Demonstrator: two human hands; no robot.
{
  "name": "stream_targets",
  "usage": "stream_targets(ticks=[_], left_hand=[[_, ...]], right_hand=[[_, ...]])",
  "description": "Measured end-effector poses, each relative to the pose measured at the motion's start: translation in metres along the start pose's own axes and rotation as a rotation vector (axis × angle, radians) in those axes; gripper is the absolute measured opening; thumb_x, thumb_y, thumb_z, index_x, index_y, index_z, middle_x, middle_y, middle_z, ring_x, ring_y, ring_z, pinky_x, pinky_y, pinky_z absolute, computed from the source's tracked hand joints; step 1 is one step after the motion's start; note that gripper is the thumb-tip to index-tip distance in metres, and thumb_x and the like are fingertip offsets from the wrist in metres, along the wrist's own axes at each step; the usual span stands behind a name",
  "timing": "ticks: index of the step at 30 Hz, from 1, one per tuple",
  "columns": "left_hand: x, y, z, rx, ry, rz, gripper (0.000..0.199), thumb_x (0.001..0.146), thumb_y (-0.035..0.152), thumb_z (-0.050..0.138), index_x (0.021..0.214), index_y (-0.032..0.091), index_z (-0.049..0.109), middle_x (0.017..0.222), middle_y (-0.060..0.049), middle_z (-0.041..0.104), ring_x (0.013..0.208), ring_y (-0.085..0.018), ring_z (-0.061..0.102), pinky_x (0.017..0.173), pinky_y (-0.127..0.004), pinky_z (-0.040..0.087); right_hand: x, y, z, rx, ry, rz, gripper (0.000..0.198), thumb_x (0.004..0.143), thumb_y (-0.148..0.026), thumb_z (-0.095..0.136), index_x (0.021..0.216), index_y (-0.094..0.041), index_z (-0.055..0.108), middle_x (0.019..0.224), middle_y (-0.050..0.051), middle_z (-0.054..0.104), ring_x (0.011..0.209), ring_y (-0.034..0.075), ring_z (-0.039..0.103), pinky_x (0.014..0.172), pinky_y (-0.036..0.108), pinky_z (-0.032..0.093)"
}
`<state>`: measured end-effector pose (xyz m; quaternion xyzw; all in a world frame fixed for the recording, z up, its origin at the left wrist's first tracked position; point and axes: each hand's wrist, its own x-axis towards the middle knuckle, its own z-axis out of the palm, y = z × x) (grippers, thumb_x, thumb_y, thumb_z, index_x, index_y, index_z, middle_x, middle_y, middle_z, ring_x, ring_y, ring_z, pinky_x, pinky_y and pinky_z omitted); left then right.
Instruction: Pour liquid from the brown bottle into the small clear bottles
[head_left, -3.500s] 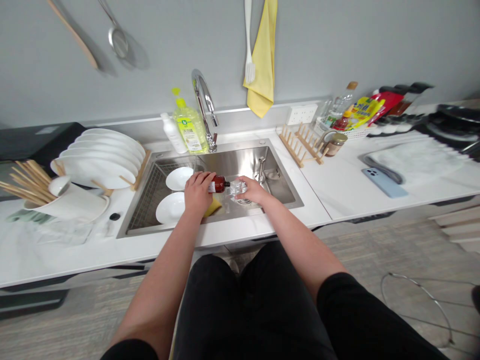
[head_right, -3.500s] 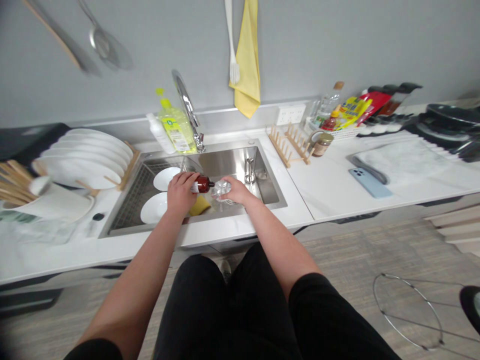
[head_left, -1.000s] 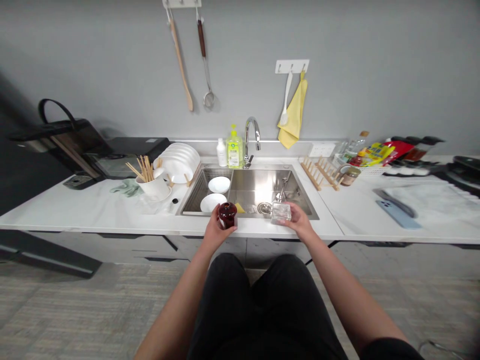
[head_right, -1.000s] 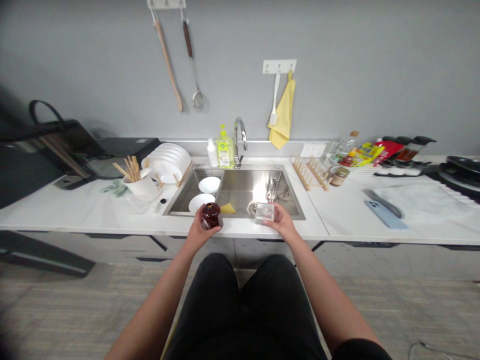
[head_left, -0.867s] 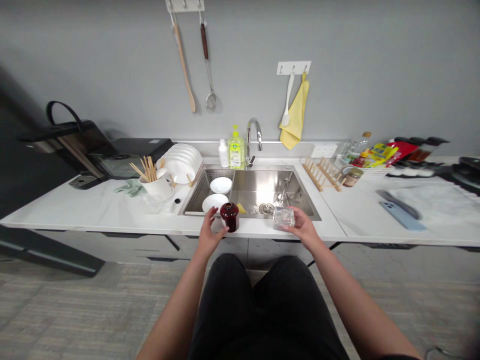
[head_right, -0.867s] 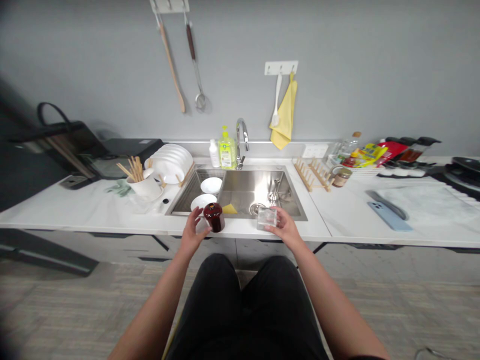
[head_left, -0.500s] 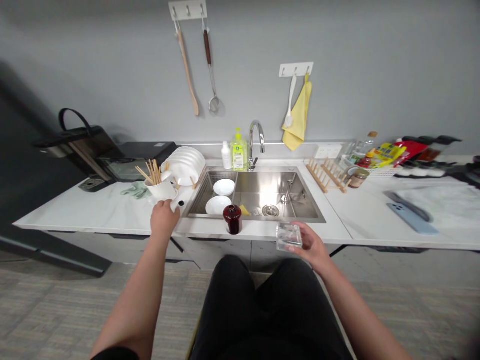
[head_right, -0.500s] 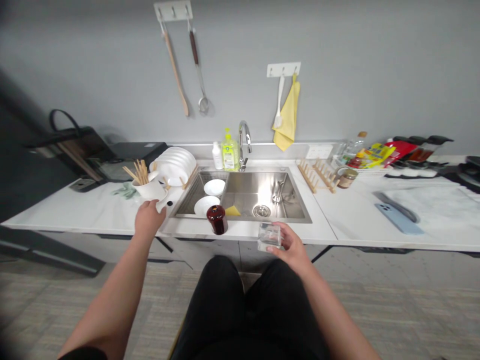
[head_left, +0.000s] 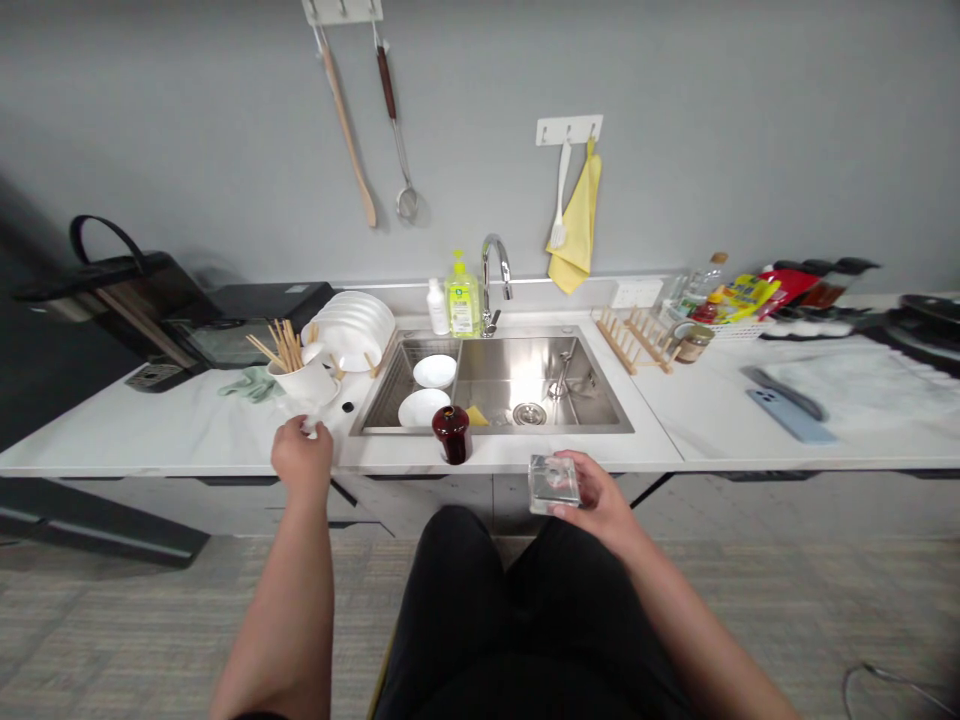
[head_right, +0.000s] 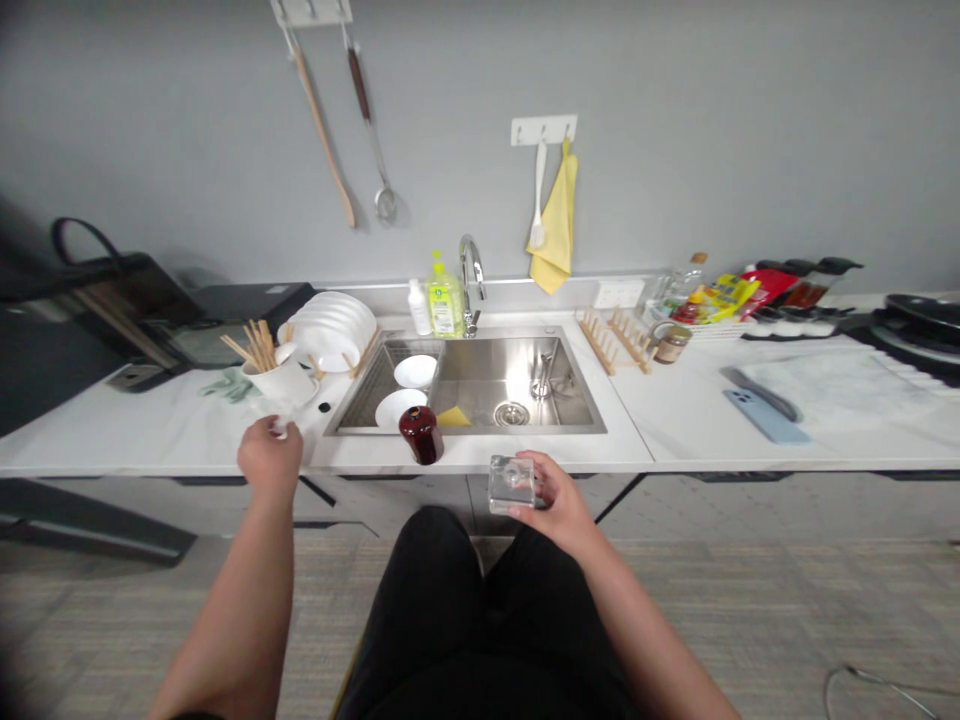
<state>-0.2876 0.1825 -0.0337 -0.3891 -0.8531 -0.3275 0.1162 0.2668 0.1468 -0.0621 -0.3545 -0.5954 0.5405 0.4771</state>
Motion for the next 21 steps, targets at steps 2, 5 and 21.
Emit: stream_targets(ticks=[2, 5, 21], left_hand=[[-0.023, 0.010, -0.022, -0.136, 0.191, -0.007, 0.049, 0.103, 0.046, 0.062, 0.135, 0.011, 0.074, 0.116, -0.017, 0.079, 0.113, -0.034, 0.074, 0.109, -0.048, 0.057], [-0.074, 0.039, -0.058, -0.563, 0.310, -0.047, 0.048, 0.097, 0.051, 0.073, 0.130, 0.016, 0.075, 0.104, -0.008, 0.076, 0.093, -0.027, 0.073, 0.093, -0.042, 0.062], [-0.170, 0.185, -0.205, -0.491, -0.785, 0.875, 0.025, 0.106, 0.046, 0.068, 0.112, 0.029, 0.084, 0.090, -0.007, 0.080, 0.075, -0.026, 0.074, 0.070, -0.038, 0.058]], right_hand=[[-0.004, -0.001, 0.002, -0.003, 0.002, -0.011, 0.080, 0.076, -0.046, 0.108, 0.144, -0.033, 0.068, 0.141, 0.012, 0.078, 0.125, 0.036, 0.081, 0.108, 0.054, 0.069], [-0.013, -0.006, 0.009, 0.001, -0.012, -0.026, 0.080, 0.077, -0.044, 0.108, 0.146, -0.035, 0.068, 0.142, 0.011, 0.078, 0.129, 0.037, 0.079, 0.111, 0.055, 0.068], [-0.066, -0.025, 0.052, -0.050, -0.054, -0.109, 0.079, 0.080, -0.045, 0.106, 0.149, -0.033, 0.069, 0.154, 0.012, 0.071, 0.130, 0.036, 0.080, 0.115, 0.056, 0.068]])
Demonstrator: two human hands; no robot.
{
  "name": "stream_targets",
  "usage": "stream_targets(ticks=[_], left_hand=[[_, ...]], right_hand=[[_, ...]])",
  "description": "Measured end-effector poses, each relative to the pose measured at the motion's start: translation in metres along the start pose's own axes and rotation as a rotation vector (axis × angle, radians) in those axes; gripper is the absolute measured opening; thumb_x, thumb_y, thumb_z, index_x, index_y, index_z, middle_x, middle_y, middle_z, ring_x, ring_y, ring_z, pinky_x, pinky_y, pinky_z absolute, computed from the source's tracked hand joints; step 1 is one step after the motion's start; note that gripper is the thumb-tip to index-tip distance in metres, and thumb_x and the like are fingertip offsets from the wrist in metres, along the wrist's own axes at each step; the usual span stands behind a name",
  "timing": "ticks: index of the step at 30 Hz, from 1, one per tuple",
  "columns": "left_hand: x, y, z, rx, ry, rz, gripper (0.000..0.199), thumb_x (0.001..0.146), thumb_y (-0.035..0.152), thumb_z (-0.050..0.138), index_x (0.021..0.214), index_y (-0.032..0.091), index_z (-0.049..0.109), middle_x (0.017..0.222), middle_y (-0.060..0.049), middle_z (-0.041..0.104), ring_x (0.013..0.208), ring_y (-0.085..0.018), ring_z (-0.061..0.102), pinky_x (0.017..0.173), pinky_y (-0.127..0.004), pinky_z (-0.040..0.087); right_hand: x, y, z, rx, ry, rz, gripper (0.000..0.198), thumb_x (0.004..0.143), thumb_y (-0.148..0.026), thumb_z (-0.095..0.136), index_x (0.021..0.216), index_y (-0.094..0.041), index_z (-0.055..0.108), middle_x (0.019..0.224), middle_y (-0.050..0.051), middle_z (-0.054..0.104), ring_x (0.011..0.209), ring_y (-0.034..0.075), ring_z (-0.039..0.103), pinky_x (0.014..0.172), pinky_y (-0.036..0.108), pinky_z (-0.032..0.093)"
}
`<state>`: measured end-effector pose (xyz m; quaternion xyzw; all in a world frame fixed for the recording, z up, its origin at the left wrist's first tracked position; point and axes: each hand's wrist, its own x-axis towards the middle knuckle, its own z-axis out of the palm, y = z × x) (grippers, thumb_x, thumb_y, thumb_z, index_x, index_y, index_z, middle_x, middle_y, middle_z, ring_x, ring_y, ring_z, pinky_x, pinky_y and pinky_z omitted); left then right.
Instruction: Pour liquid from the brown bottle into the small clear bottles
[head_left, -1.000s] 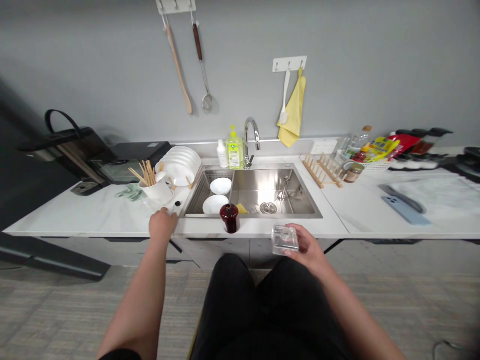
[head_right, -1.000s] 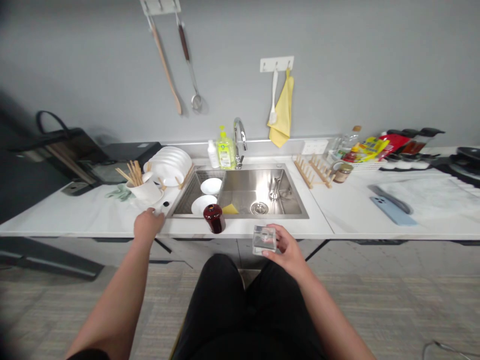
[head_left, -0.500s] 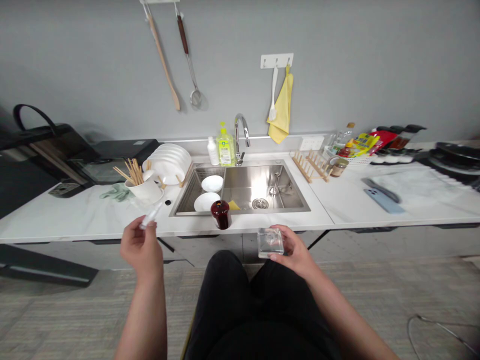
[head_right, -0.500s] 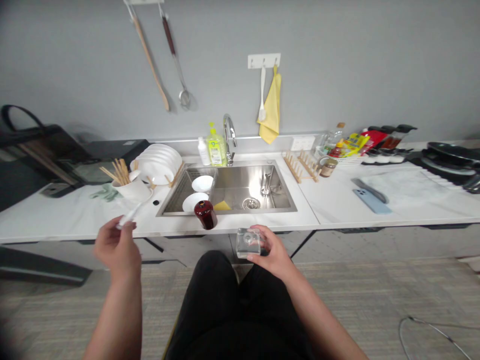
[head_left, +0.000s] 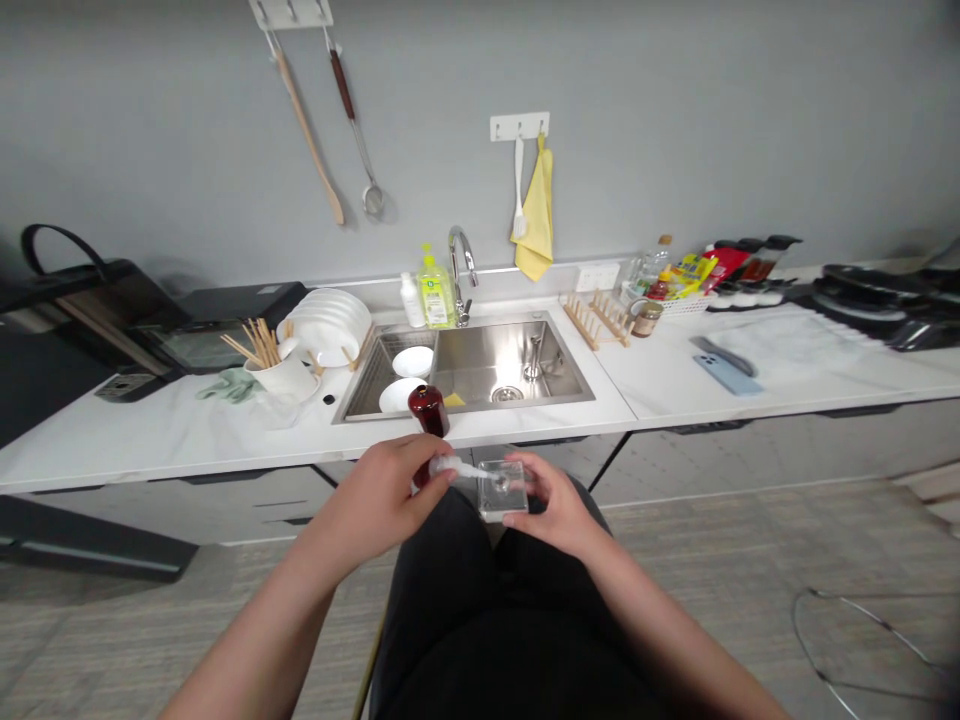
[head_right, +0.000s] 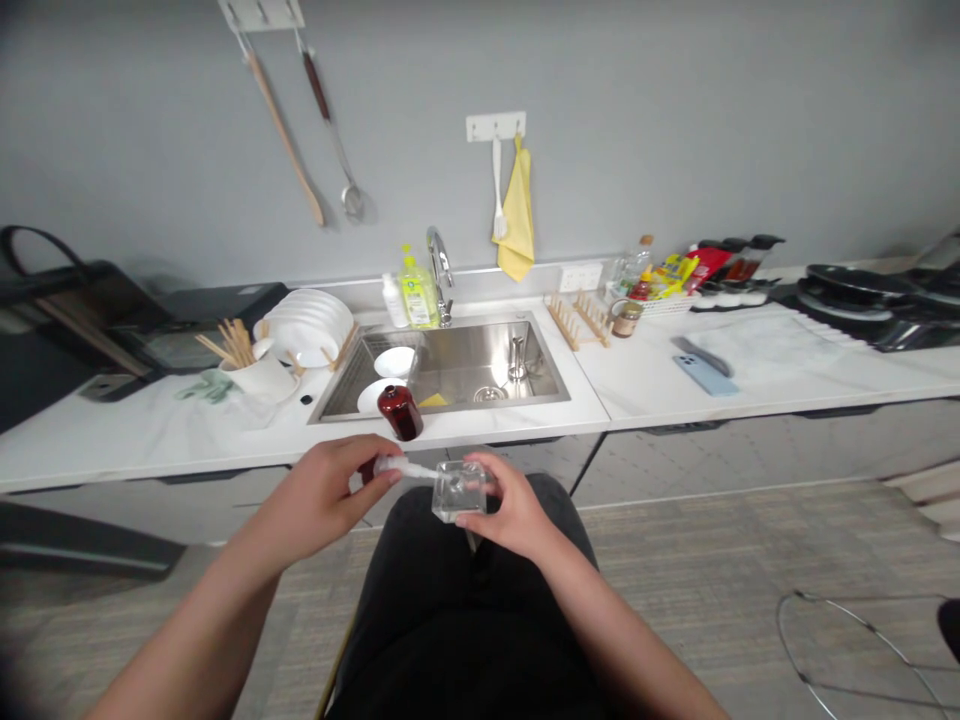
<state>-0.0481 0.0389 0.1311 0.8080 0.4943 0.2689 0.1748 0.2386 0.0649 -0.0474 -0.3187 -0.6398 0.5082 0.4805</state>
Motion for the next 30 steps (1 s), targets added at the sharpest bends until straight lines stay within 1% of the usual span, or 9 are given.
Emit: stream_targets(ticks=[5, 7, 9, 11, 14, 20, 24, 27, 30], left_hand=[[0.018, 0.020, 0.011, 0.141, -0.208, 0.038, 0.023, 0.103, 0.044, 0.066, 0.101, 0.029, 0.084, 0.087, -0.009, 0.079, 0.079, -0.029, 0.075, 0.079, -0.043, 0.060], [0.024, 0.025, 0.022, 0.178, -0.240, 0.064, 0.021, 0.101, 0.044, 0.069, 0.095, 0.030, 0.083, 0.086, -0.010, 0.079, 0.083, -0.032, 0.075, 0.086, -0.047, 0.062], [0.029, 0.027, 0.034, 0.173, -0.225, 0.087, 0.020, 0.098, 0.047, 0.074, 0.089, 0.030, 0.081, 0.085, -0.012, 0.077, 0.088, -0.035, 0.077, 0.092, -0.051, 0.062], [0.030, 0.026, 0.045, 0.130, -0.173, 0.108, 0.023, 0.093, 0.051, 0.081, 0.084, 0.030, 0.079, 0.083, -0.012, 0.075, 0.089, -0.036, 0.077, 0.095, -0.054, 0.062], [0.029, 0.022, 0.054, 0.071, -0.127, 0.127, 0.025, 0.087, 0.052, 0.087, 0.081, 0.030, 0.078, 0.079, -0.011, 0.073, 0.088, -0.036, 0.077, 0.096, -0.054, 0.061], [0.033, 0.028, 0.048, 0.102, -0.282, 0.150, 0.010, 0.087, 0.038, 0.084, 0.081, 0.031, 0.079, 0.079, -0.008, 0.075, 0.086, -0.036, 0.077, 0.095, -0.052, 0.061], [0.036, 0.037, 0.042, 0.022, -0.289, 0.180, 0.004, 0.083, 0.029, 0.085, 0.085, 0.032, 0.082, 0.084, -0.006, 0.078, 0.087, -0.033, 0.079, 0.095, -0.048, 0.062], [0.039, 0.043, 0.036, 0.028, -0.361, 0.251, 0.018, 0.085, 0.017, 0.080, 0.094, 0.031, 0.086, 0.091, -0.006, 0.080, 0.090, -0.032, 0.079, 0.095, -0.047, 0.061], [0.044, 0.048, 0.028, 0.098, -0.520, 0.329, 0.041, 0.088, 0.007, 0.067, 0.115, 0.032, 0.087, 0.111, -0.008, 0.082, 0.110, -0.033, 0.079, 0.104, -0.047, 0.059]], right_hand=[[-0.010, -0.004, 0.004, -0.031, 0.000, -0.016, 0.083, 0.076, -0.048, 0.108, 0.148, -0.031, 0.070, 0.152, 0.012, 0.073, 0.125, 0.036, 0.082, 0.110, 0.055, 0.071], [-0.013, -0.004, 0.006, -0.051, -0.001, -0.026, 0.083, 0.075, -0.048, 0.109, 0.147, -0.030, 0.071, 0.150, 0.013, 0.074, 0.124, 0.036, 0.082, 0.109, 0.054, 0.071], [-0.015, -0.002, 0.009, -0.062, -0.002, -0.034, 0.083, 0.075, -0.047, 0.109, 0.146, -0.029, 0.071, 0.148, 0.013, 0.075, 0.124, 0.036, 0.082, 0.107, 0.053, 0.072], [-0.018, -0.001, 0.012, -0.058, 0.000, -0.033, 0.082, 0.075, -0.046, 0.108, 0.146, -0.029, 0.071, 0.146, 0.013, 0.076, 0.123, 0.036, 0.082, 0.106, 0.053, 0.073], [-0.020, -0.001, 0.014, -0.039, 0.007, -0.017, 0.082, 0.075, -0.046, 0.108, 0.145, -0.028, 0.070, 0.146, 0.013, 0.077, 0.121, 0.036, 0.083, 0.106, 0.053, 0.073], [-0.022, -0.008, 0.014, -0.002, 0.016, -0.024, 0.078, 0.076, -0.044, 0.108, 0.143, -0.030, 0.071, 0.143, 0.011, 0.077, 0.123, 0.035, 0.082, 0.109, 0.055, 0.071], [-0.021, -0.009, 0.012, -0.040, 0.038, -0.044, 0.080, 0.075, -0.047, 0.108, 0.144, -0.029, 0.071, 0.141, 0.011, 0.077, 0.123, 0.036, 0.081, 0.108, 0.055, 0.071], [-0.022, -0.008, 0.011, -0.048, 0.046, -0.045, 0.081, 0.076, -0.048, 0.108, 0.144, -0.028, 0.070, 0.141, 0.012, 0.077, 0.122, 0.036, 0.081, 0.106, 0.053, 0.071], [-0.022, -0.011, 0.010, -0.048, 0.053, -0.054, 0.082, 0.076, -0.049, 0.108, 0.145, -0.029, 0.069, 0.142, 0.012, 0.076, 0.125, 0.036, 0.080, 0.107, 0.053, 0.071]])
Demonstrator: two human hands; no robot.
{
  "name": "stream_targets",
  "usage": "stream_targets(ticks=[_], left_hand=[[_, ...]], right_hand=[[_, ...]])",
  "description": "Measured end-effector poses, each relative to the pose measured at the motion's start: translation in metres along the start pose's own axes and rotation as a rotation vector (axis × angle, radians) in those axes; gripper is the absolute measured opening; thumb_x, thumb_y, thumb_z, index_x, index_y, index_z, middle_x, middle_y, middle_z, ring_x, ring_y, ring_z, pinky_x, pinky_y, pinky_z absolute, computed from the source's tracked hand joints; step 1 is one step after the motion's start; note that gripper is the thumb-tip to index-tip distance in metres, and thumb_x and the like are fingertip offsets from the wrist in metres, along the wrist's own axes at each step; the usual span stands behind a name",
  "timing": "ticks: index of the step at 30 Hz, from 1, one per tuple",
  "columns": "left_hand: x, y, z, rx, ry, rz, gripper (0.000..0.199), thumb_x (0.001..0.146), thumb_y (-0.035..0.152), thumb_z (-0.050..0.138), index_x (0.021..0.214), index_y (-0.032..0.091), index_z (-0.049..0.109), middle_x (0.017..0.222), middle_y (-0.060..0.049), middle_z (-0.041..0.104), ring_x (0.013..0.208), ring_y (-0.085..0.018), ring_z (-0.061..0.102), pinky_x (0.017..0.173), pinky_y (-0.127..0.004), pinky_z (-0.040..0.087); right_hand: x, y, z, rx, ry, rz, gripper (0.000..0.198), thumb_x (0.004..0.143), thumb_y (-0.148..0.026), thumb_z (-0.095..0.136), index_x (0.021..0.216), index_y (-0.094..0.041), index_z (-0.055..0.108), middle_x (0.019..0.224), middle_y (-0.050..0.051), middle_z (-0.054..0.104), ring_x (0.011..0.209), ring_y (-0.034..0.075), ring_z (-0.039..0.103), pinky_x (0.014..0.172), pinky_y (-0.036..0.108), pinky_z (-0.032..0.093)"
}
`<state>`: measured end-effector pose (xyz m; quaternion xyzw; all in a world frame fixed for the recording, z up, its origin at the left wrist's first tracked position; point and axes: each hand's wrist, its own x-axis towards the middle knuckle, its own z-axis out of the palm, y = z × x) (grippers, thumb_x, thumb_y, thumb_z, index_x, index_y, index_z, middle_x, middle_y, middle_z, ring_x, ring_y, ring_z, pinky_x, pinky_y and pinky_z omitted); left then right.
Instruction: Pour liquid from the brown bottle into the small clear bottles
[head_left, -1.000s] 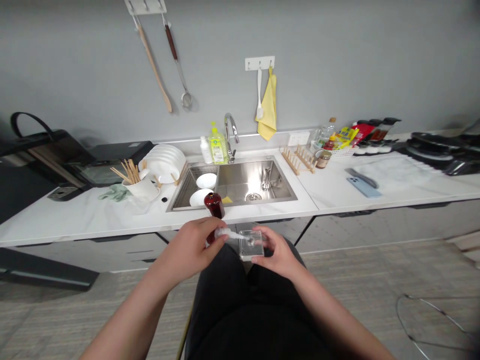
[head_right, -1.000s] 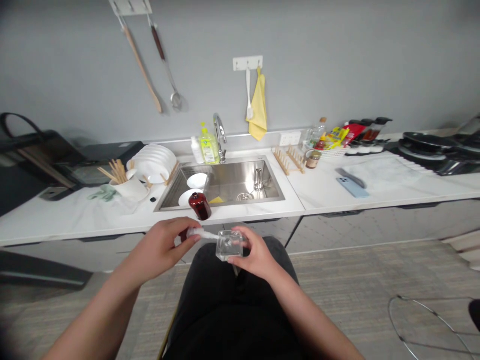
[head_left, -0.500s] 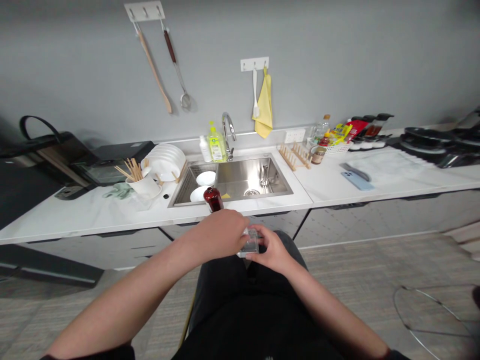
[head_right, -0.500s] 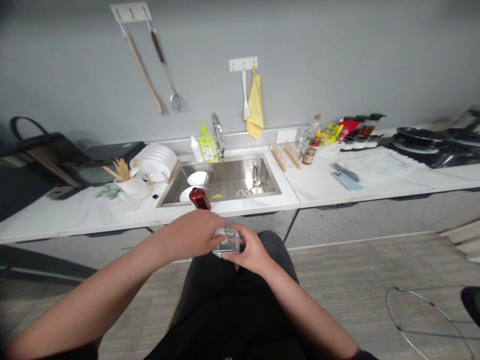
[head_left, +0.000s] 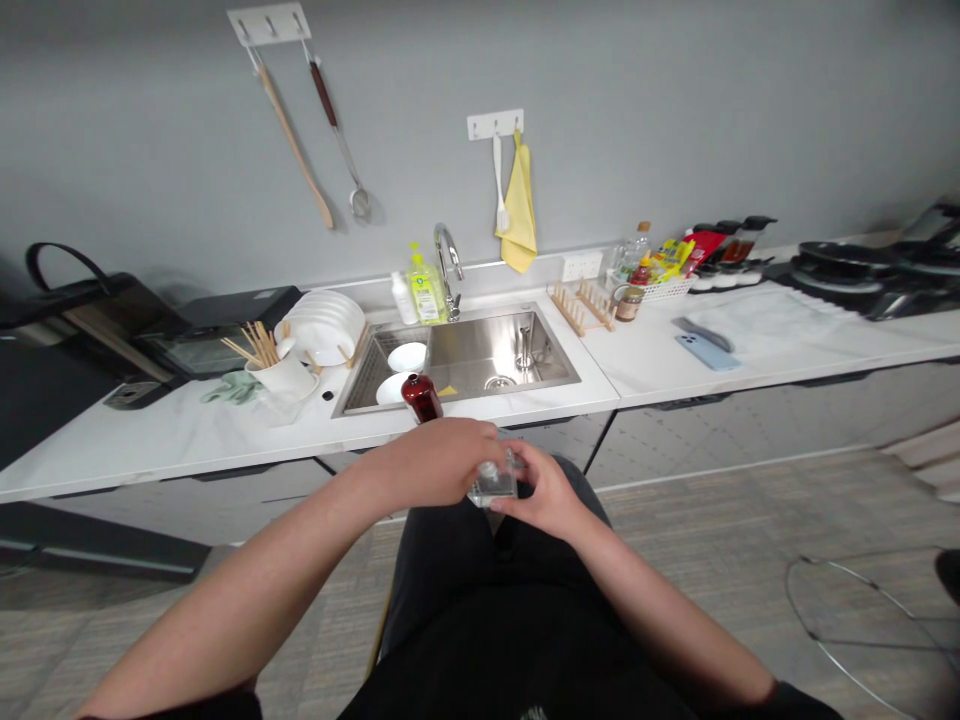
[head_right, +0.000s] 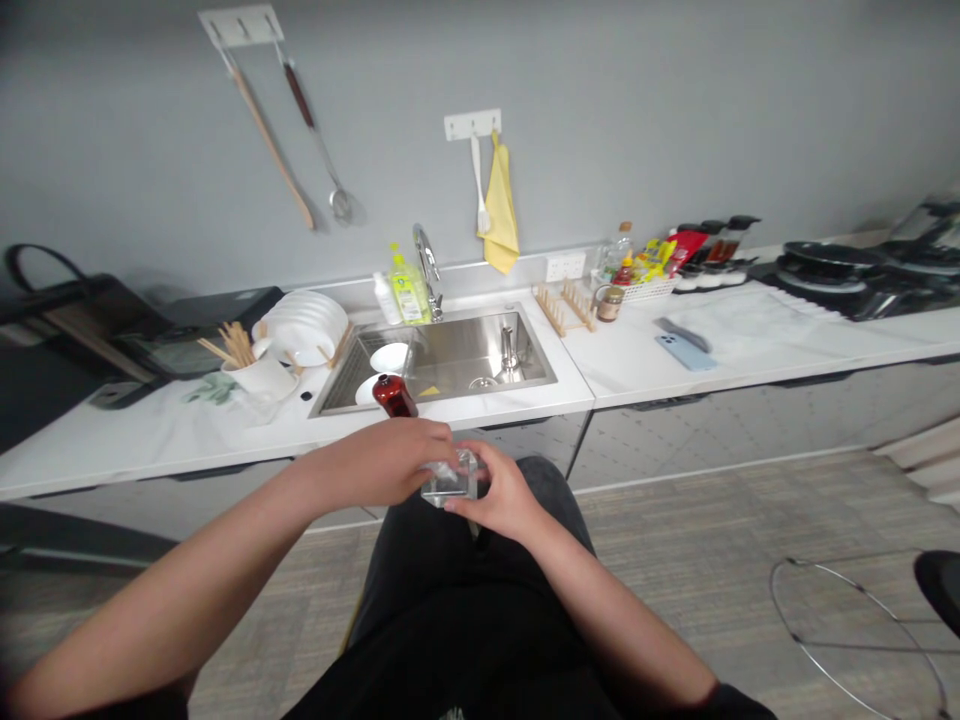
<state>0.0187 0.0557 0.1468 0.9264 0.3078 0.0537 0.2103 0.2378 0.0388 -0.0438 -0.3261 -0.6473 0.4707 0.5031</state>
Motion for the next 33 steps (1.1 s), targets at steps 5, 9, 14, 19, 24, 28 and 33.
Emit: stream_targets(ticks=[5, 9, 14, 19, 24, 28, 33], left_hand=[[0.002, 0.003, -0.009, 0.030, -0.004, 0.096, 0.050, 0.095, 0.017, 0.076, 0.144, 0.030, 0.075, 0.128, -0.009, 0.079, 0.119, -0.032, 0.076, 0.104, -0.046, 0.058], [0.005, 0.003, -0.009, 0.092, 0.019, 0.058, 0.028, 0.100, 0.028, 0.079, 0.128, 0.026, 0.080, 0.115, -0.008, 0.079, 0.106, -0.030, 0.078, 0.095, -0.043, 0.059], [0.009, 0.001, -0.013, -0.001, -0.002, 0.227, 0.054, 0.096, 0.005, 0.067, 0.140, 0.034, 0.077, 0.136, -0.006, 0.080, 0.126, -0.029, 0.076, 0.111, -0.046, 0.058], [-0.002, -0.003, -0.002, -0.045, 0.254, 0.163, 0.079, 0.091, 0.027, 0.090, 0.164, 0.036, 0.061, 0.164, -0.011, 0.065, 0.151, -0.036, 0.064, 0.128, -0.055, 0.052], [-0.010, -0.011, 0.054, -0.134, 0.639, -0.174, 0.080, 0.082, 0.041, 0.101, 0.152, 0.027, 0.064, 0.128, -0.008, 0.076, 0.110, -0.028, 0.077, 0.102, -0.047, 0.064], [-0.009, -0.015, 0.094, -0.307, 0.797, -0.205, 0.057, 0.087, 0.028, 0.094, 0.139, 0.026, 0.069, 0.115, -0.005, 0.081, 0.112, -0.028, 0.080, 0.109, -0.046, 0.062], [-0.012, -0.019, 0.110, -0.573, 0.663, -0.012, 0.081, 0.101, 0.020, 0.077, 0.173, 0.031, 0.044, 0.146, -0.013, 0.078, 0.149, -0.032, 0.069, 0.131, -0.055, 0.050]], right_hand=[[0.002, -0.012, -0.004, 0.041, -0.022, -0.029, 0.075, 0.079, -0.048, 0.106, 0.143, -0.028, 0.071, 0.142, 0.012, 0.076, 0.128, 0.034, 0.077, 0.106, 0.049, 0.071], [0.002, -0.015, -0.008, 0.011, -0.010, -0.021, 0.080, 0.077, -0.049, 0.107, 0.146, -0.029, 0.070, 0.144, 0.012, 0.075, 0.129, 0.034, 0.077, 0.107, 0.049, 0.070], [0.002, -0.014, -0.011, 0.015, 0.002, -0.022, 0.084, 0.076, -0.048, 0.108, 0.149, -0.029, 0.069, 0.147, 0.013, 0.074, 0.132, 0.036, 0.076, 0.108, 0.051, 0.070], [0.002, -0.019, -0.011, 0.046, 0.008, -0.046, 0.082, 0.077, -0.045, 0.108, 0.148, -0.030, 0.071, 0.154, 0.013, 0.071, 0.136, 0.035, 0.075, 0.109, 0.050, 0.070], [-0.002, -0.022, -0.014, -0.017, 0.019, -0.018, 0.086, 0.075, -0.045, 0.109, 0.150, -0.030, 0.069, 0.153, 0.014, 0.072, 0.132, 0.034, 0.078, 0.107, 0.049, 0.071], [-0.001, -0.026, -0.013, -0.024, 0.012, -0.015, 0.084, 0.075, -0.044, 0.108, 0.148, -0.029, 0.070, 0.148, 0.014, 0.075, 0.129, 0.034, 0.079, 0.105, 0.048, 0.071], [0.002, -0.029, -0.009, 0.005, -0.002, -0.024, 0.081, 0.076, -0.044, 0.107, 0.146, -0.029, 0.070, 0.146, 0.013, 0.076, 0.127, 0.034, 0.080, 0.104, 0.049, 0.072]])
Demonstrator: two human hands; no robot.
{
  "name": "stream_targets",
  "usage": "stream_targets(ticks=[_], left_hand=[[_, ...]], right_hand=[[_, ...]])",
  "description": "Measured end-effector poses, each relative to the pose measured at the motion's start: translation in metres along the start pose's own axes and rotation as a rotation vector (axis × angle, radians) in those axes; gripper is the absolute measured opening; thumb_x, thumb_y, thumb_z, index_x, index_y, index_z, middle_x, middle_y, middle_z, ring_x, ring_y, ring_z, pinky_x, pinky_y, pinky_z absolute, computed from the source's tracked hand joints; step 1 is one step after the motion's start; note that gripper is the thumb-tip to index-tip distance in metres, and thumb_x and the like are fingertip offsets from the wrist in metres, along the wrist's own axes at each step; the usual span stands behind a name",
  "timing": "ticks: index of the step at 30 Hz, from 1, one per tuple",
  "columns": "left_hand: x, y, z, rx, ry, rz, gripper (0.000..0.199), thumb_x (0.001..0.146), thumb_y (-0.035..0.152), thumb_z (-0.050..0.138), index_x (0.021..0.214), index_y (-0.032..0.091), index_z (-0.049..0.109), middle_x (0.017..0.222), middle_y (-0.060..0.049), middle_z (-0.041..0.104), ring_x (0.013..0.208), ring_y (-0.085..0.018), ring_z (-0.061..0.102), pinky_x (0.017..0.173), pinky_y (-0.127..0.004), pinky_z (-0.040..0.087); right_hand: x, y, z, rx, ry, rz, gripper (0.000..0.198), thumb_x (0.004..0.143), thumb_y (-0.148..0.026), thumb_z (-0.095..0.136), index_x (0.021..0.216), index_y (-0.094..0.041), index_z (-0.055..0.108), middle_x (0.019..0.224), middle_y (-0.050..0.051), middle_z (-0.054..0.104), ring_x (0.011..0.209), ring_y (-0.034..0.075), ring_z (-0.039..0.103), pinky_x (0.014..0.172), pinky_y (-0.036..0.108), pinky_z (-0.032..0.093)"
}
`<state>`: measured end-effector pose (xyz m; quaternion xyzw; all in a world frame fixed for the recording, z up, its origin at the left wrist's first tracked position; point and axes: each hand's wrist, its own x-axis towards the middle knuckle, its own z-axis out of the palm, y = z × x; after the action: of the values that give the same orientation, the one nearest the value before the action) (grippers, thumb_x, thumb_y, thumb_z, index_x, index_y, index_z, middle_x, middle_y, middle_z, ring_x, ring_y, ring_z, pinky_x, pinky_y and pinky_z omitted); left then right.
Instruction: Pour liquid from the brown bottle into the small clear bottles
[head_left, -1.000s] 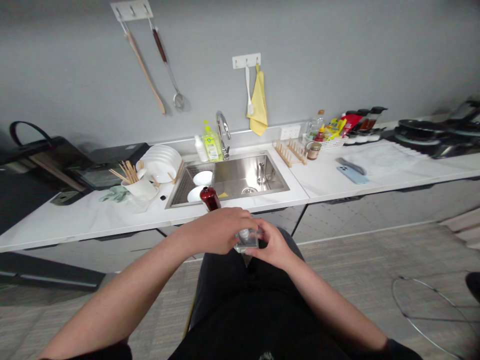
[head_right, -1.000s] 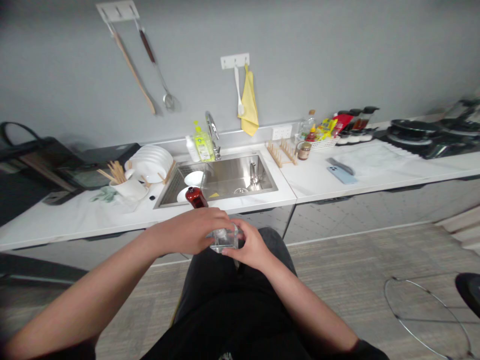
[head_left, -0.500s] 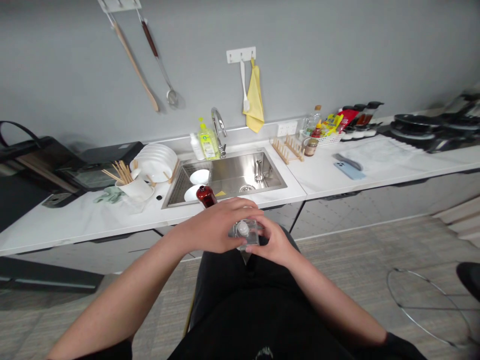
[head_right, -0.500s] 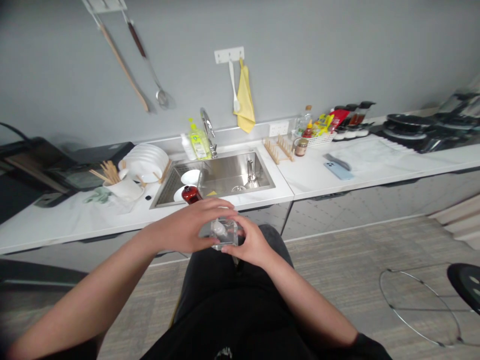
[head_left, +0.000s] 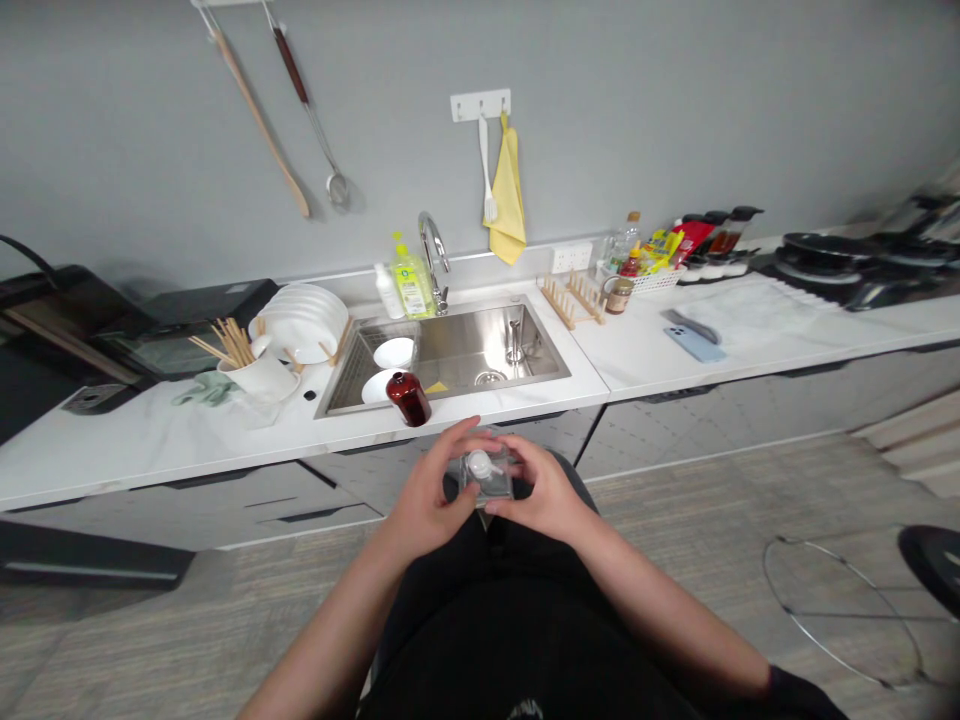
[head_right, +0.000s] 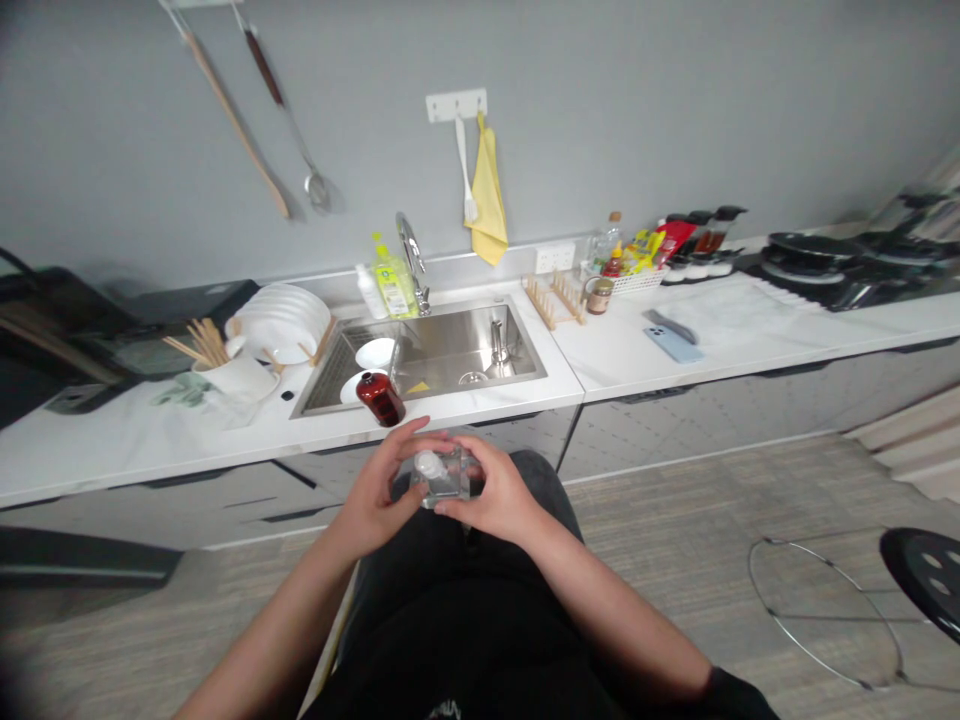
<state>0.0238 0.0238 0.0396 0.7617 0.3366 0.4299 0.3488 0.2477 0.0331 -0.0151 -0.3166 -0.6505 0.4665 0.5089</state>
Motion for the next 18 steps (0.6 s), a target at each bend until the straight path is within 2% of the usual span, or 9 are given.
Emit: stream_targets(ticks=[2, 3, 5, 7, 9, 12, 16, 18], left_hand=[[-0.002, -0.006, 0.003, -0.047, 0.024, 0.006, 0.089, 0.097, 0.027, 0.086, 0.175, 0.033, 0.043, 0.159, -0.016, 0.070, 0.150, -0.035, 0.067, 0.129, -0.054, 0.051], [-0.002, -0.009, 0.004, -0.052, 0.064, 0.000, 0.091, 0.093, 0.030, 0.092, 0.172, 0.032, 0.048, 0.159, -0.016, 0.069, 0.147, -0.035, 0.069, 0.127, -0.053, 0.054], [-0.002, -0.016, 0.005, -0.037, 0.155, -0.019, 0.084, 0.089, 0.034, 0.097, 0.163, 0.031, 0.059, 0.148, -0.015, 0.073, 0.139, -0.034, 0.072, 0.123, -0.052, 0.056], [-0.003, -0.022, 0.001, -0.026, 0.198, -0.022, 0.072, 0.092, 0.033, 0.094, 0.157, 0.029, 0.065, 0.138, -0.013, 0.075, 0.136, -0.033, 0.073, 0.124, -0.052, 0.056], [-0.002, -0.025, -0.006, -0.060, 0.199, 0.016, 0.064, 0.098, 0.030, 0.087, 0.158, 0.029, 0.063, 0.136, -0.013, 0.076, 0.138, -0.032, 0.072, 0.126, -0.054, 0.054], [0.000, -0.024, -0.013, -0.109, 0.166, 0.089, 0.065, 0.102, 0.026, 0.081, 0.163, 0.030, 0.058, 0.137, -0.012, 0.076, 0.140, -0.032, 0.071, 0.127, -0.055, 0.052], [0.006, -0.017, -0.006, -0.014, 0.111, 0.025, 0.090, 0.086, 0.030, 0.100, 0.165, 0.033, 0.057, 0.134, -0.010, 0.077, 0.138, -0.034, 0.072, 0.129, -0.056, 0.050], [0.009, -0.018, -0.003, -0.029, 0.119, -0.026, 0.090, 0.085, 0.032, 0.101, 0.164, 0.032, 0.057, 0.132, -0.010, 0.077, 0.135, -0.033, 0.074, 0.126, -0.054, 0.052]], right_hand=[[0.000, -0.002, 0.001, -0.009, -0.010, 0.012, 0.078, 0.078, -0.043, 0.106, 0.146, -0.029, 0.070, 0.146, 0.014, 0.076, 0.126, 0.034, 0.080, 0.103, 0.049, 0.072], [0.000, -0.003, 0.001, -0.013, -0.013, 0.021, 0.078, 0.078, -0.043, 0.105, 0.146, -0.029, 0.070, 0.147, 0.014, 0.076, 0.127, 0.034, 0.080, 0.103, 0.048, 0.072], [-0.001, -0.005, 0.000, -0.005, -0.016, 0.036, 0.079, 0.078, -0.042, 0.106, 0.146, -0.029, 0.069, 0.148, 0.014, 0.075, 0.128, 0.034, 0.080, 0.104, 0.048, 0.072], [-0.001, -0.005, 0.000, 0.036, -0.020, 0.051, 0.081, 0.077, -0.042, 0.107, 0.147, -0.029, 0.068, 0.148, 0.013, 0.074, 0.129, 0.034, 0.079, 0.107, 0.049, 0.071], [-0.001, -0.003, -0.002, 0.088, -0.026, 0.067, 0.082, 0.076, -0.042, 0.107, 0.147, -0.029, 0.067, 0.150, 0.013, 0.073, 0.129, 0.034, 0.080, 0.110, 0.051, 0.070], [-0.001, -0.001, -0.004, 0.117, -0.030, 0.083, 0.084, 0.076, -0.042, 0.108, 0.148, -0.028, 0.066, 0.152, 0.014, 0.072, 0.129, 0.034, 0.080, 0.112, 0.053, 0.069], [0.001, 0.000, -0.005, 0.092, -0.022, 0.080, 0.083, 0.078, -0.043, 0.107, 0.149, -0.029, 0.066, 0.151, 0.014, 0.072, 0.129, 0.034, 0.079, 0.110, 0.051, 0.070], [0.001, 0.000, -0.005, 0.086, -0.020, 0.079, 0.083, 0.078, -0.043, 0.107, 0.149, -0.029, 0.066, 0.151, 0.014, 0.072, 0.130, 0.033, 0.078, 0.110, 0.050, 0.070]])
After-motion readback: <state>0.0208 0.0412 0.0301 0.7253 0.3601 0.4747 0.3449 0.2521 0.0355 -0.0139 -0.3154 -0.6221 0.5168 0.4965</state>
